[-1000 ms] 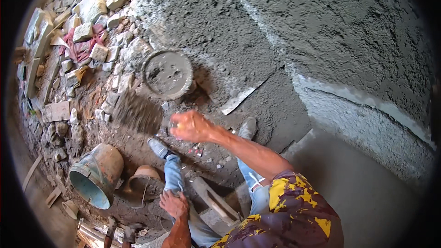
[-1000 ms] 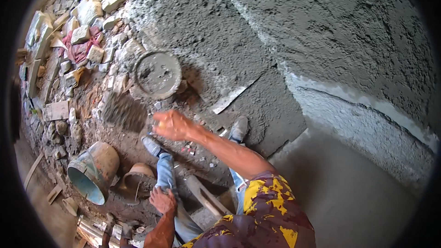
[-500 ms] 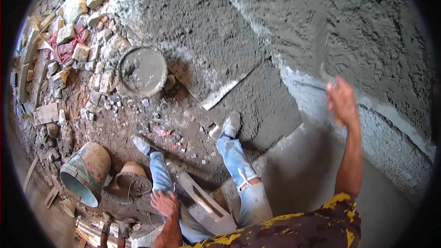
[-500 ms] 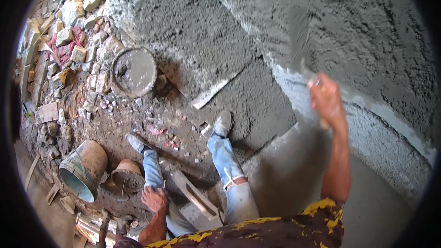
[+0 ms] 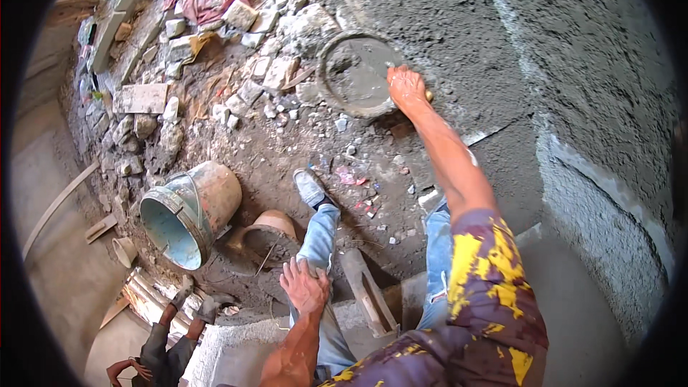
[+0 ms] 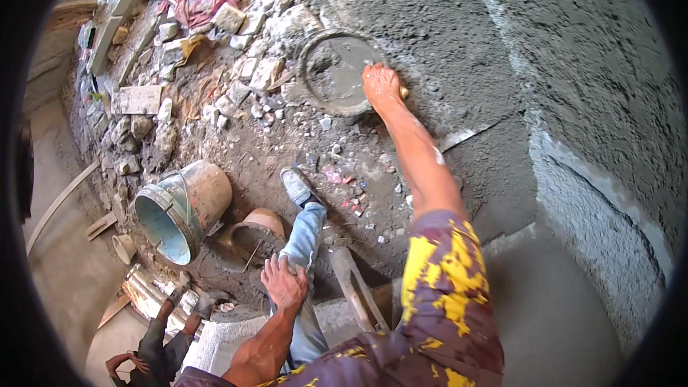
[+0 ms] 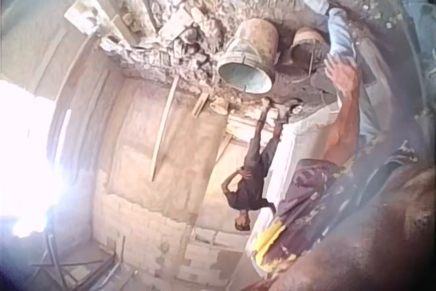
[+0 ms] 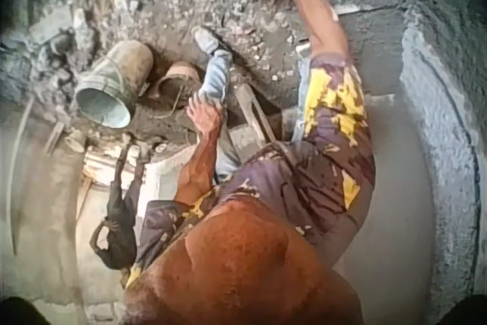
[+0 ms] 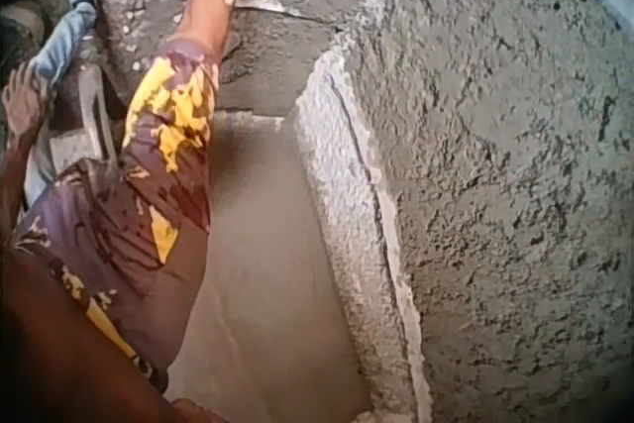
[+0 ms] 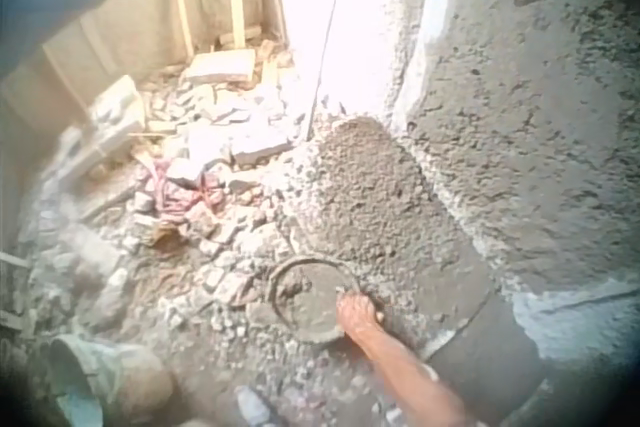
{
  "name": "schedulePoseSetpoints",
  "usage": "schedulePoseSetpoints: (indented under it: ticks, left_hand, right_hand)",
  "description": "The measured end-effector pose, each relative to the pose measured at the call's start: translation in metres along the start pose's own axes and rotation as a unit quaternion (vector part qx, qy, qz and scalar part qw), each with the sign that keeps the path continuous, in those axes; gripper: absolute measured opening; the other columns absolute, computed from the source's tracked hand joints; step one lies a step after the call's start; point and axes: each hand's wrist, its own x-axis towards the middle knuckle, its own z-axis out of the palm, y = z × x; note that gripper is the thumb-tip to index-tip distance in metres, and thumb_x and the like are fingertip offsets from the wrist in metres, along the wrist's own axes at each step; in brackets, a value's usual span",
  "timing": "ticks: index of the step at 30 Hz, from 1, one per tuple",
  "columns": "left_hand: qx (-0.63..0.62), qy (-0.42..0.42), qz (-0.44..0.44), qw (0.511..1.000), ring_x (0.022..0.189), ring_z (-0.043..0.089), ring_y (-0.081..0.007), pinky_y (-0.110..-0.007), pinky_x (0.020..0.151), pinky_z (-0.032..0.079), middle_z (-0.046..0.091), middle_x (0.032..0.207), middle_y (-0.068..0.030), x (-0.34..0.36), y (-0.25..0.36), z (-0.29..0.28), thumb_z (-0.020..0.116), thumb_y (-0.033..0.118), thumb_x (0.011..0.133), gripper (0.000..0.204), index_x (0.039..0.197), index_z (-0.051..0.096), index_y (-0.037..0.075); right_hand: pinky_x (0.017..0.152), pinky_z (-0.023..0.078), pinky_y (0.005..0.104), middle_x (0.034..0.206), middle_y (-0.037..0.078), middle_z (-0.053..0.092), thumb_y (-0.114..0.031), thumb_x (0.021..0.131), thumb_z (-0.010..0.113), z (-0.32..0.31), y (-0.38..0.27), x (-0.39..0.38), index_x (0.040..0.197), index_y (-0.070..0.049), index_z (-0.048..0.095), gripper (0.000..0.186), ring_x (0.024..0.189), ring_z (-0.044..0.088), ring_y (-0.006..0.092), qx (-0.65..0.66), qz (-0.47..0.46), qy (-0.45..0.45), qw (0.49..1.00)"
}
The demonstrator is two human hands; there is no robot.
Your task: The person scoops water from a bucket using a cup, pours it into a container of mortar, and mixes it with a trowel. They then scoop the mortar from the container and apply it onto the wall with the trowel.
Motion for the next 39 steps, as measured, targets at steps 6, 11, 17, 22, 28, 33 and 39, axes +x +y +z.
schedulePoseSetpoints:
  ticks: [6,11,17,22,28,33,39]
  left_hand:
    - [-0.026,-0.020,-0.010,0.999,0.134,0.037,-0.0333,-0.048,0.110,0.025,0.047,0.139,-0.0147,0.010,-0.028,-0.003,0.066,0.040,0.076,0.058,0.124,0.055,0.008]
    - [-0.026,-0.032,-0.025,0.999,0.134,0.037,-0.0330,-0.048,0.110,0.024,0.048,0.139,-0.0141,0.011,-0.031,-0.003,0.065,0.040,0.076,0.057,0.123,0.057,0.008]
    - [-0.039,-0.040,0.012,0.998,0.133,0.039,-0.0329,-0.047,0.111,0.024,0.050,0.138,-0.0142,0.012,-0.001,0.001,0.064,0.041,0.077,0.057,0.124,0.058,0.009]
    - [0.003,0.005,-0.026,1.000,0.132,0.040,-0.0343,-0.047,0.110,0.026,0.051,0.137,-0.0158,-0.014,0.000,0.022,0.062,0.042,0.079,0.058,0.127,0.057,0.008]
    - [0.041,0.028,-0.017,0.999,0.130,0.042,-0.0356,-0.049,0.108,0.028,0.053,0.134,-0.0165,-0.041,0.046,0.050,0.060,0.039,0.080,0.054,0.122,0.060,0.007]
    - [0.036,0.014,-0.015,0.999,0.130,0.042,-0.0355,-0.052,0.107,0.028,0.053,0.134,-0.0165,-0.057,0.080,0.072,0.060,0.039,0.080,0.052,0.120,0.061,0.006]
    - [0.067,0.027,-0.013,0.997,0.129,0.043,-0.0358,-0.051,0.107,0.029,0.054,0.132,-0.0171,-0.068,0.050,0.057,0.060,0.038,0.080,0.050,0.119,0.062,0.007]
  right_hand:
    - [0.075,0.051,0.0531,0.087,0.027,0.066,-0.029,0.083,0.061,0.039,-0.050,-0.036,0.095,-0.002,0.062,0.030,0.085,0.063,0.0470,0.297,0.064,-0.107,0.947]
    - [0.074,0.049,0.0527,0.088,0.026,0.066,-0.033,0.084,0.062,0.024,-0.050,-0.079,0.097,-0.004,0.060,0.032,0.086,0.062,0.0472,0.342,0.109,-0.102,0.928]
    - [0.074,0.051,0.0506,0.090,0.020,0.067,-0.031,0.084,0.060,-0.033,-0.019,-0.093,0.095,-0.006,0.062,0.028,0.085,0.064,0.0407,0.317,0.126,-0.009,0.940]
    - [0.064,0.053,0.0451,0.084,0.017,0.066,-0.025,0.085,0.055,-0.099,-0.055,-0.115,0.085,-0.008,0.063,0.019,0.076,0.064,0.0386,0.420,-0.004,-0.013,0.908]
    - [0.059,0.052,0.0397,0.073,0.009,0.062,-0.032,0.085,0.065,-0.170,0.028,-0.141,0.100,-0.001,0.061,0.035,0.063,0.060,0.0206,0.637,-0.136,-0.369,0.663]
    - [0.068,0.057,0.0343,0.092,0.007,0.063,-0.031,0.085,0.068,-0.180,0.312,-0.129,0.120,-0.007,0.058,0.044,0.081,0.064,0.0165,0.695,0.233,-0.229,0.640]
    - [0.043,0.040,0.0195,0.065,-0.003,0.051,-0.027,0.093,0.062,-0.344,0.347,-0.240,0.107,-0.007,0.062,0.025,0.046,0.047,0.0054,0.505,0.285,0.021,0.814]
